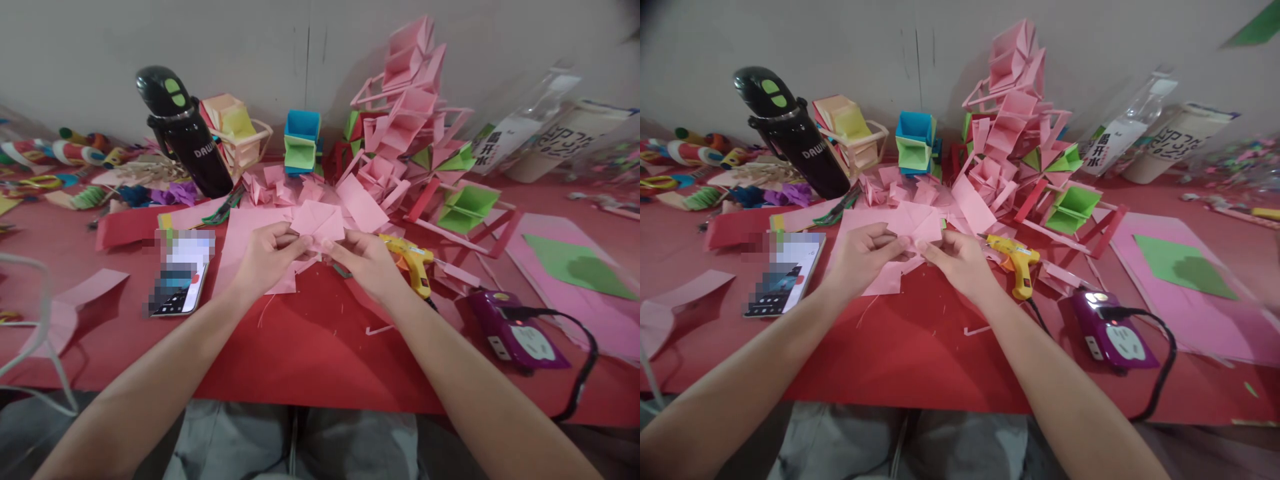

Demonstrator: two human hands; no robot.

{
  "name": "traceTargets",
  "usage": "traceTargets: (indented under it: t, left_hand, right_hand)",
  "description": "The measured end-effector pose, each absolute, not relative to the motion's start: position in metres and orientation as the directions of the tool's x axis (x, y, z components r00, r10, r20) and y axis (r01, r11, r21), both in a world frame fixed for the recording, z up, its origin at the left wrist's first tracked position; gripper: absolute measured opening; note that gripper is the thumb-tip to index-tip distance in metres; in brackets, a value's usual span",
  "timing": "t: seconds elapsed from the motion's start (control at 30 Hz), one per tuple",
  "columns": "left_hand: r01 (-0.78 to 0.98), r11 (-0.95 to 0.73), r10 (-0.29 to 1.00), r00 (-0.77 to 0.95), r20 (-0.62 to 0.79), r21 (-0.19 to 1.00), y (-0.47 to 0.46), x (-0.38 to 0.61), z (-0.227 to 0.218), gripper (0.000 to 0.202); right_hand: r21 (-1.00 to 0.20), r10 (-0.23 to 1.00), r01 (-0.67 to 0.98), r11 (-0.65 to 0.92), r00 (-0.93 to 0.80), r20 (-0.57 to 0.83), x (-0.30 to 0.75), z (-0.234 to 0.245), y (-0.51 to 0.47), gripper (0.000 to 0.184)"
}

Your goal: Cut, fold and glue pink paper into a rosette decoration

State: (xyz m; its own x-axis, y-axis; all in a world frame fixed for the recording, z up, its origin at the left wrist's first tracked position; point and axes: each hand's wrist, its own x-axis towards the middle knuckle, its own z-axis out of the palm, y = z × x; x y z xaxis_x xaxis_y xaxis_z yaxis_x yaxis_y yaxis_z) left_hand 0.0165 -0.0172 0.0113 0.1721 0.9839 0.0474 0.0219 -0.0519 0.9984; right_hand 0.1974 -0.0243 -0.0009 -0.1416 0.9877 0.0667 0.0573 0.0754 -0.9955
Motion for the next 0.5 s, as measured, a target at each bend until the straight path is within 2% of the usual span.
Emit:
traceTargets:
  t: [0.17, 0.23, 0.33, 0.5]
  left_hand:
    - [-0.008, -0.039, 0.979, 0.198, 0.040, 0.999, -0.015, 0.015, 0.010, 0.042]
    - [0.008, -0.032, 0.971, 0.236, 0.029, 0.999, -0.014, 0.012, 0.011, 0.037]
    - [0.112, -0.076, 0.966, 0.255, 0.045, 0.991, -0.013, 0.008, 0.012, 0.028]
    - [0.258, -0.221, 0.952, 0.266, 0.151, 0.941, -0.011, 0.004, 0.011, 0.021]
  right_hand:
    - [-0.974, 0.982, 0.182, 0.137, -0.157, 0.109, 0.201, -0.004, -0.023, 0.043]
    - [-0.967, 0.977, 0.209, 0.146, -0.182, 0.108, 0.203, -0.003, -0.024, 0.044]
    - [-0.955, 0.960, 0.247, 0.162, -0.262, 0.095, 0.204, -0.001, -0.024, 0.045]
    - [-0.954, 0.922, 0.272, 0.128, -0.388, 0.013, 0.206, 0.001, -0.025, 0.042]
